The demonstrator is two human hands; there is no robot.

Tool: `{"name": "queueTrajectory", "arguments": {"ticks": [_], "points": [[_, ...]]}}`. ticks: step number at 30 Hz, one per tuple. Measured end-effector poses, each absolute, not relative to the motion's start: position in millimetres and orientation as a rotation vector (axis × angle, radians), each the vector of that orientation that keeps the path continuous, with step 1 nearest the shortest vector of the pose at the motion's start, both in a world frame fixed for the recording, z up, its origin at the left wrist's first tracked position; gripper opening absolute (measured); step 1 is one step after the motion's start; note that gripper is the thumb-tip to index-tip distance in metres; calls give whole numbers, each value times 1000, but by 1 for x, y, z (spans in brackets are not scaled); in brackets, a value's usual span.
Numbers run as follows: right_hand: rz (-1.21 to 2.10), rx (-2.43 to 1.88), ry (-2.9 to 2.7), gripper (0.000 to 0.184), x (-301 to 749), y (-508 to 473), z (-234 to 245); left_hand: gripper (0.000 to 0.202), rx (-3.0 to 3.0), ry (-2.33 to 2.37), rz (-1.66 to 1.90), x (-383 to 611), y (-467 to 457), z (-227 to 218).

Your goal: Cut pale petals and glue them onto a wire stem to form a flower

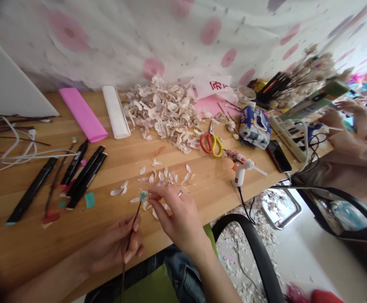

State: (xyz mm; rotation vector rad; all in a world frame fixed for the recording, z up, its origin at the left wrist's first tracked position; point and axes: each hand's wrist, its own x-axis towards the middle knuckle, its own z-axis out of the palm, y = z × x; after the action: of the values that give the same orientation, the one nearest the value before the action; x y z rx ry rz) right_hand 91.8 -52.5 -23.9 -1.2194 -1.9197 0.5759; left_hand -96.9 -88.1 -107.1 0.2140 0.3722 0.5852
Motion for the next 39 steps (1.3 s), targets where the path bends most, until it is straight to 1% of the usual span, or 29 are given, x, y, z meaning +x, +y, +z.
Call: {"name": "queueTrajectory", "arguments": {"ticks": [11, 20, 24, 28, 30, 33, 39], "points": [[491, -1227, -1965, 16, 91, -52, -27, 26, 228, 364, 555, -96, -84, -97], [488, -1226, -1953, 20, 90, -53, -27, 27, 178, 351, 573, -95, -81, -83], [621, -1298, -1680, 16, 89, -59, -30, 24, 156, 360, 586, -96, -80, -81], [1026, -1276, -1474, 8, 85, -63, -34, 21, 149, 330, 595, -94, -80, -80], [1140, -1242, -1457, 7, 82, -63, -35, 22, 159, 319, 591, -93, -80, -81], [1131, -1237, -1443, 7, 78, -62, -34, 23, 182, 315, 603, -93, -81, -82], [1075, -1238, -1451, 13, 77, -58, -32, 28, 241, 329, 587, -93, -81, -84]]}}
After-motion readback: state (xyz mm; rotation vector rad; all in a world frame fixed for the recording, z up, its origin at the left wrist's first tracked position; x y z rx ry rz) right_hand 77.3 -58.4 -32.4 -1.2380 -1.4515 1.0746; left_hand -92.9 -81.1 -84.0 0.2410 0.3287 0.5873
